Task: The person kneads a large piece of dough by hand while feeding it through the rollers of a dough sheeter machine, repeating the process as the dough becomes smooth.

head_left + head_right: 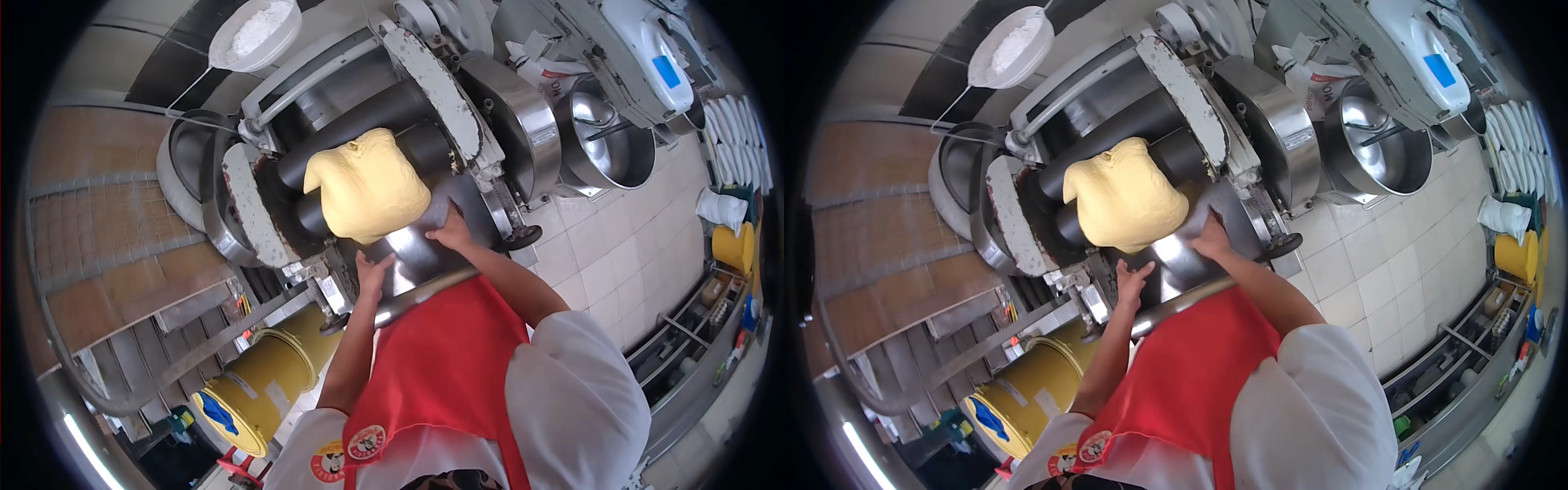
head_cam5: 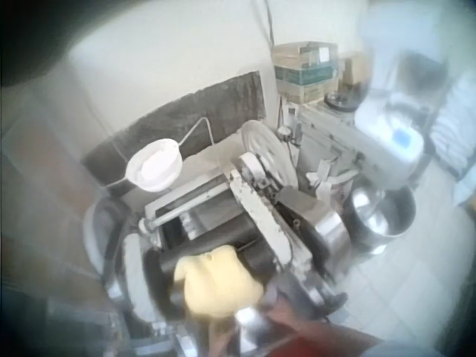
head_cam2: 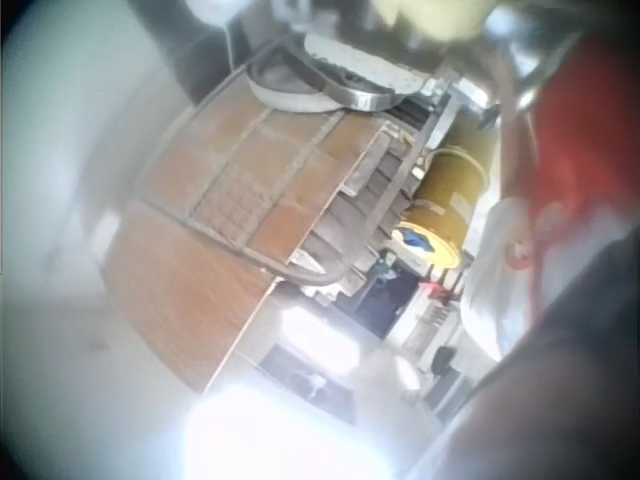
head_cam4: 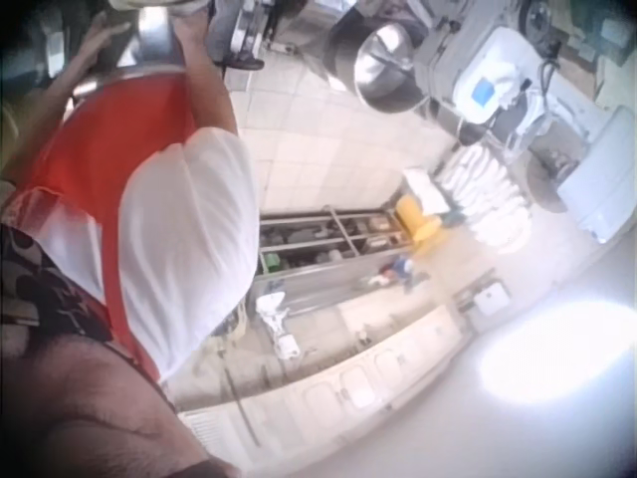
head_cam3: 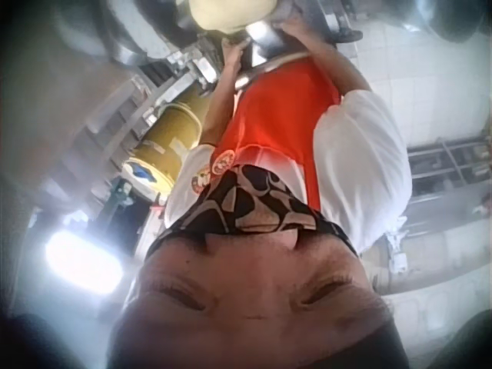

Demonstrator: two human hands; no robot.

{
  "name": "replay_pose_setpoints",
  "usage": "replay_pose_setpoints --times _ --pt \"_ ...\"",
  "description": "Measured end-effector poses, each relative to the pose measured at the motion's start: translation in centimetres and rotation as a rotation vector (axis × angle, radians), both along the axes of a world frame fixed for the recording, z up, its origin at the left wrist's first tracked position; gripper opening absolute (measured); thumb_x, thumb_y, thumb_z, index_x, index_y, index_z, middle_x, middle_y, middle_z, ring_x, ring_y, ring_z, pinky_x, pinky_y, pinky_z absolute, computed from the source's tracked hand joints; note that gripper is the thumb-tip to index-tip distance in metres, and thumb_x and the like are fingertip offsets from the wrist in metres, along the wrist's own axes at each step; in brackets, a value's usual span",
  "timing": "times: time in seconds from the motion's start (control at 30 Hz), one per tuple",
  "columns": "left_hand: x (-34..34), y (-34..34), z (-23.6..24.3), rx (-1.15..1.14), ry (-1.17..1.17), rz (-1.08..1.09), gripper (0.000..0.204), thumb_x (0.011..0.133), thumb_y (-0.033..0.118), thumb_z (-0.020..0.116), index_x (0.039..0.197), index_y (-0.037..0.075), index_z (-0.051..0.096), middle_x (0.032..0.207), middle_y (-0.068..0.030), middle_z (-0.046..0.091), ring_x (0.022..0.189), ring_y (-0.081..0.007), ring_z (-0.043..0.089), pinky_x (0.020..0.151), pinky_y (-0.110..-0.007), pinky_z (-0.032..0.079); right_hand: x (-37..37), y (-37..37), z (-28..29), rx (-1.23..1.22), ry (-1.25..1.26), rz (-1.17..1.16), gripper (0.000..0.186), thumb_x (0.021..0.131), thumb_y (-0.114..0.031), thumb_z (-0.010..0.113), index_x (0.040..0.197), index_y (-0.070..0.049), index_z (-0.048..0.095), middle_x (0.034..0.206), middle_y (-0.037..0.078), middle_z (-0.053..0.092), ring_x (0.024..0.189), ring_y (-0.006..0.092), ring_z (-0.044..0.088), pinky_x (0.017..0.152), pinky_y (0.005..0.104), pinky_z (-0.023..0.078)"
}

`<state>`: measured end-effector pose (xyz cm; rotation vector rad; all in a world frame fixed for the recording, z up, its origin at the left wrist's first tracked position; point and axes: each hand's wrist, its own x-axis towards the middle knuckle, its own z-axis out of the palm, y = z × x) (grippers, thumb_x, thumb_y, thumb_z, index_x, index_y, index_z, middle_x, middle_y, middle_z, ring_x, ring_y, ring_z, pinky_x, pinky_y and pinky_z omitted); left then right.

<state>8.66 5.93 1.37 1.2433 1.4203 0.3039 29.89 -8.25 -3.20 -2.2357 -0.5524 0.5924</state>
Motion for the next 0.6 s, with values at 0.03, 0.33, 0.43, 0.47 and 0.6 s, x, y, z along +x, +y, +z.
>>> replay_pose_setpoints --times 0.03,0.33,0.43,0.47,0.6 --pt "0.5 0.6 -0.7 0.027 0.033 -0.063 0.086 0.074 0.02 0.093 0.144 -0.003 0.049 0.145 -0.0172 0.055 0.136 -0.0312 0.05 0.114 -0.042 0.04 1.0 1.2 -1.0 0.119 -0.088 0.149 0.084 0.07 -0.016 0.091 0.144 -0.006 0.051 0.147 0.02 0.052 0.134 0.031 0.053 0.107 0.0376 0.049" --pt "2.1 8.7 0.4 -0.347 -0.209 -0.562 0.075 0.07 0.014 0.092 0.135 -0.003 0.061 0.127 -0.011 0.07 0.117 -0.0262 0.065 0.105 -0.037 0.049 2.8 5.2 4.6 0.242 0.748 0.616 0.063 0.066 -0.009 0.084 0.126 -0.001 0.068 0.119 0.014 0.072 0.111 0.0232 0.066 0.095 0.0358 0.053" --pt "0.5 7.5 3.9 -0.48 -0.405 -0.432 0.088 0.075 0.023 0.09 0.15 0.0 0.048 0.146 -0.012 0.059 0.136 -0.0286 0.054 0.117 -0.043 0.039 0.8 2.5 7.9 0.587 1.192 0.363 0.074 0.08 -0.02 0.079 0.147 -0.002 0.052 0.139 0.015 0.063 0.13 0.0257 0.057 0.112 0.037 0.044" --pt "-0.9 6.7 2.4 -0.631 -0.668 -0.252 0.087 0.082 0.031 0.084 0.153 0.003 0.043 0.152 -0.0104 0.053 0.139 -0.0289 0.051 0.118 -0.044 0.038 -0.1 2.3 7.8 0.691 1.432 0.212 0.071 0.085 -0.024 0.077 0.147 -0.003 0.052 0.139 0.014 0.063 0.13 0.0257 0.057 0.112 0.0375 0.044" --pt "2.8 4.4 -1.3 -0.642 -0.911 0.035 0.075 0.102 0.056 0.052 0.159 0.011 0.035 0.162 -0.0054 0.043 0.144 -0.0298 0.045 0.119 -0.047 0.037 -1.6 4.2 4.3 0.917 1.428 -0.313 0.047 0.099 -0.03 0.058 0.14 -0.006 0.06 0.138 0.012 0.065 0.125 0.0271 0.061 0.105 0.0392 0.047"
